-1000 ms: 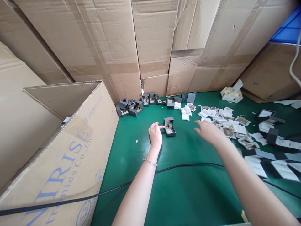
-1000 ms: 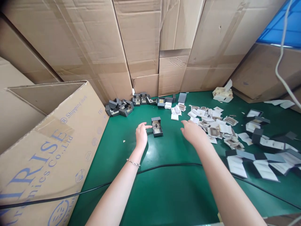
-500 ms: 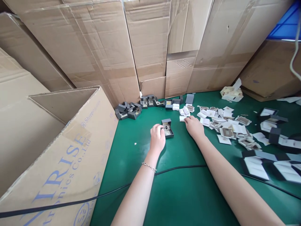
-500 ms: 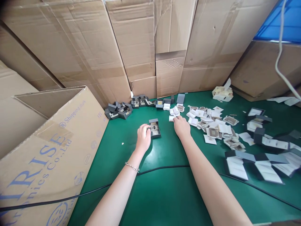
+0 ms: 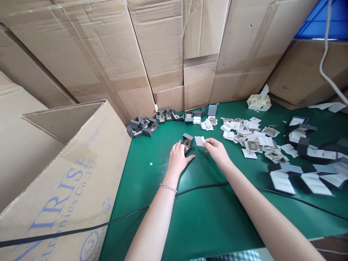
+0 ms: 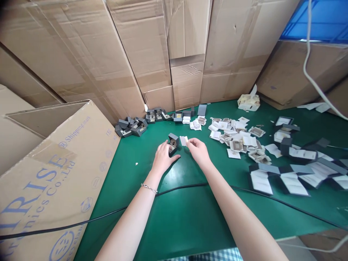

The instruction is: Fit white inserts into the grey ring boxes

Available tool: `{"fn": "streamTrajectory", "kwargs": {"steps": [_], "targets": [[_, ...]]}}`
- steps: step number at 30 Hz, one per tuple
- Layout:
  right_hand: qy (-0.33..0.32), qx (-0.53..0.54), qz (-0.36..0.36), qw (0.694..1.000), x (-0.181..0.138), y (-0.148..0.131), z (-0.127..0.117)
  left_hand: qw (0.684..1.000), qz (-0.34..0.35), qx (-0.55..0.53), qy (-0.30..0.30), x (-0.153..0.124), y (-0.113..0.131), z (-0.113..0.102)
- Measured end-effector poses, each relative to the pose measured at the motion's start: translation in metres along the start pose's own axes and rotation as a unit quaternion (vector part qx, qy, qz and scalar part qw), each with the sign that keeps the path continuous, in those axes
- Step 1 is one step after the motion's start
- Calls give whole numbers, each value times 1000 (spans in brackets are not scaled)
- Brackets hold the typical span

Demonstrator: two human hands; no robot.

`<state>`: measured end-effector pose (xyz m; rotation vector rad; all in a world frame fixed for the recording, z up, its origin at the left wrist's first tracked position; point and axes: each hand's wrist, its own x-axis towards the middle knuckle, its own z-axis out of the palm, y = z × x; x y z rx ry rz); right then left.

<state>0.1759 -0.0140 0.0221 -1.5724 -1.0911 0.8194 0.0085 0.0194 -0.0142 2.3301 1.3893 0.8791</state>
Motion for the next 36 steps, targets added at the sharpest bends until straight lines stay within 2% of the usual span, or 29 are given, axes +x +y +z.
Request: {"fn": "streamTrajectory", "kwargs": {"steps": [2, 4, 7, 10, 13, 16, 19, 21, 24, 28, 33, 36], "targets": [[-10, 164, 59, 985, -7, -2, 4, 1000, -22, -19, 13, 1, -1, 1], [-14, 274, 108, 956, -8, -5, 6, 996, -61, -52, 27, 2, -2, 0], [-30, 346, 152, 925, -4, -11, 9, 986, -101, -117, 62, 4, -4, -2], [-40, 344, 126, 929, -2, -14, 12, 980, -104, -128, 112, 3, -3, -5], [-38, 315, 90, 944, -6, -13, 15, 980, -61, -95, 162, -1, 0, -8], [-16, 235, 42, 971, -14, -13, 14, 974, 56, -66, 210, -4, 3, -7], [10, 128, -18, 992, -23, -19, 10, 946, 189, -40, 259, -4, 7, -5], [11, 66, -53, 996, -29, -24, 8, 930, 233, -31, 281, -4, 10, -4], [10, -38, -125, 991, -35, -27, 8, 926, 244, -32, 287, -5, 14, -3], [7, -157, -215, 964, -38, -24, 9, 923, 260, -33, 282, -7, 17, -1], [-24, -234, -259, 937, -39, -23, 8, 919, 273, -38, 283, -8, 15, 1], [-18, -249, -263, 932, -40, -24, 7, 921, 275, -34, 274, -8, 14, 2]]}}
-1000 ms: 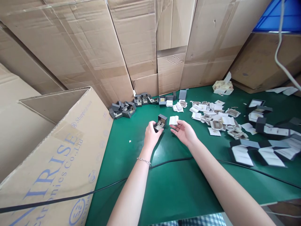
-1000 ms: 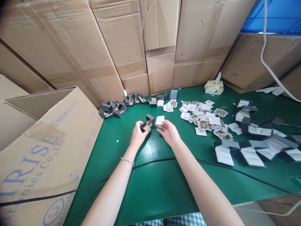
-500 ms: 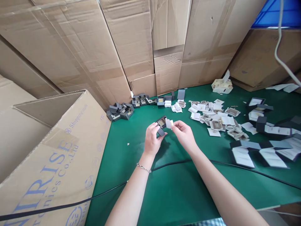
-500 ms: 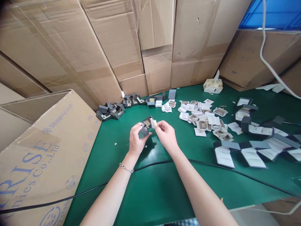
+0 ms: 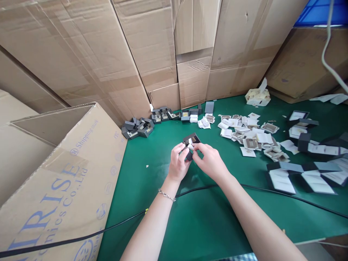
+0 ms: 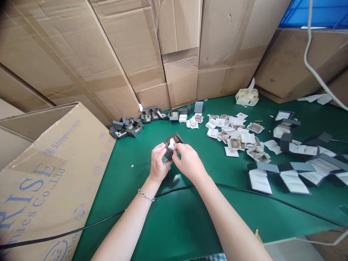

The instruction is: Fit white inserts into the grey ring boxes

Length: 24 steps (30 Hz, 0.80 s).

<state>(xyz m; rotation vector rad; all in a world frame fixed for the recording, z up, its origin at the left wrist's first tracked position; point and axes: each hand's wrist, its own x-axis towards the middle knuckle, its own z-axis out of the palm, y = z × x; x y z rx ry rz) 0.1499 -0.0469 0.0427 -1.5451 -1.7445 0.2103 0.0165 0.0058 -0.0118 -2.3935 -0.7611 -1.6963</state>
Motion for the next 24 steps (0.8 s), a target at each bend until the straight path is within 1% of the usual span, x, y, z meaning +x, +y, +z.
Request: {"fn": "streamTrajectory", "kwargs": {"steps": [5, 11, 16, 24], "targets": [[4, 33, 11, 999, 1, 1, -1, 1000, 12, 7, 0, 0, 2, 1], [-36, 101, 34, 994, 4, -2, -9, 1000, 29, 3, 3, 3, 5, 0], [-17, 87, 27, 996, 4, -3, -11, 999, 32, -33, -3, 2, 5, 0], [-1, 64, 27, 998, 2, 1, -6, 1000, 11, -4, -18, 0, 4, 2]]}}
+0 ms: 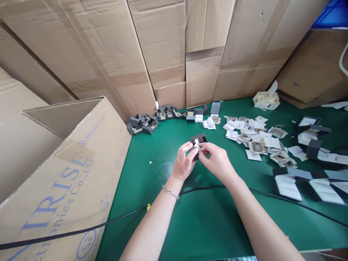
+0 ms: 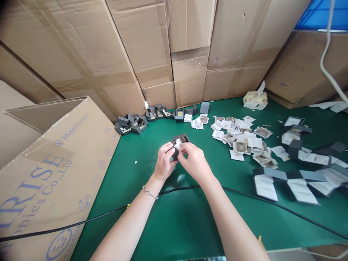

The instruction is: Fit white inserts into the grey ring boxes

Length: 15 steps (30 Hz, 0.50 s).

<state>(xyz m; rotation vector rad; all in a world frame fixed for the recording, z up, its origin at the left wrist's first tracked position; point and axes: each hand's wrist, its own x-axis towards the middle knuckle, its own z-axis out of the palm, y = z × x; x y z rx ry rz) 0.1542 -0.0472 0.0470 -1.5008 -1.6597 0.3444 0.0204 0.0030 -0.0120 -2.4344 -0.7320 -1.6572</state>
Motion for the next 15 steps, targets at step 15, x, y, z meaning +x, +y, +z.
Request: {"fn": "streamTrajectory", "kwargs": {"steps": [15], "targets": [[1, 27, 22, 999, 3, -1, -1, 999, 21, -28, 16, 1, 2, 1]]}}
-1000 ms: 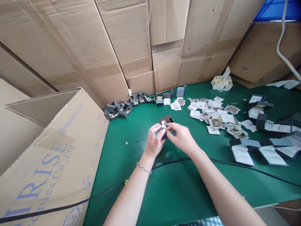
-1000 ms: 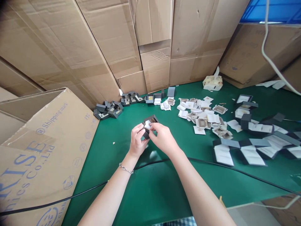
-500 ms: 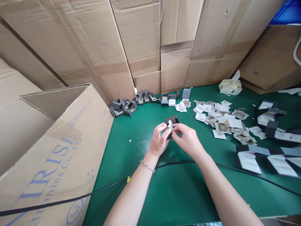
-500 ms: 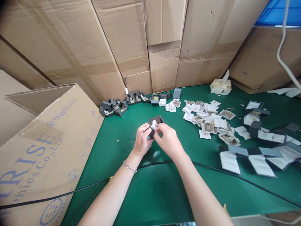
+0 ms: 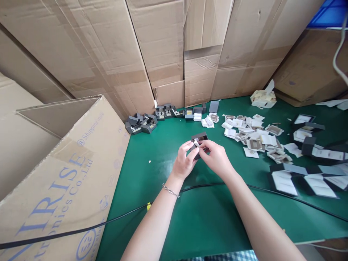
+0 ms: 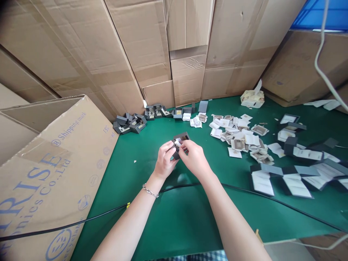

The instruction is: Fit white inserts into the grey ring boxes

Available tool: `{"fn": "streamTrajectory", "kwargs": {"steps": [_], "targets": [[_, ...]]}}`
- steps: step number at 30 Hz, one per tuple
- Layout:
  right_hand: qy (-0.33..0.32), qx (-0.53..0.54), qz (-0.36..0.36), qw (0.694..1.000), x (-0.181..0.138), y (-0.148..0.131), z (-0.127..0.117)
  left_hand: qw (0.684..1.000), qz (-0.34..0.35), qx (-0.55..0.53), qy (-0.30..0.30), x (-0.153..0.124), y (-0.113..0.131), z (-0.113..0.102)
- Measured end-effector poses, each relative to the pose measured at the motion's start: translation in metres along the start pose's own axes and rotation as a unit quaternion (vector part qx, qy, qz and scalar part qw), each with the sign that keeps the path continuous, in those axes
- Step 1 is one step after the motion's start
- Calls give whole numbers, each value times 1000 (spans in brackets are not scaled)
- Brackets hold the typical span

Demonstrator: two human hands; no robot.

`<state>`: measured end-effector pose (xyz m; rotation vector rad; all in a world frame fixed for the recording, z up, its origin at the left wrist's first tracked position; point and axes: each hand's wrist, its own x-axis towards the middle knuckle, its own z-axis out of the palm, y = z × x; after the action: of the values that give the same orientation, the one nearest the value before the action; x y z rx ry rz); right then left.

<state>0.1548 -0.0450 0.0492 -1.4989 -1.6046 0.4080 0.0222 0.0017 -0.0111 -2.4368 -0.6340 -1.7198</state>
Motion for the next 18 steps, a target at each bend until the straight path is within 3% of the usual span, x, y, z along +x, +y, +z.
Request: {"fn": "streamTrajectory", "kwargs": {"steps": [8, 18], "targets": [[-11, 21, 21, 999, 0, -1, 0, 1000, -1, 6, -6, 0, 1, 0], [-57, 12, -17, 998, 0, 4, -4, 1000, 5, 2, 11, 3, 4, 2]]}}
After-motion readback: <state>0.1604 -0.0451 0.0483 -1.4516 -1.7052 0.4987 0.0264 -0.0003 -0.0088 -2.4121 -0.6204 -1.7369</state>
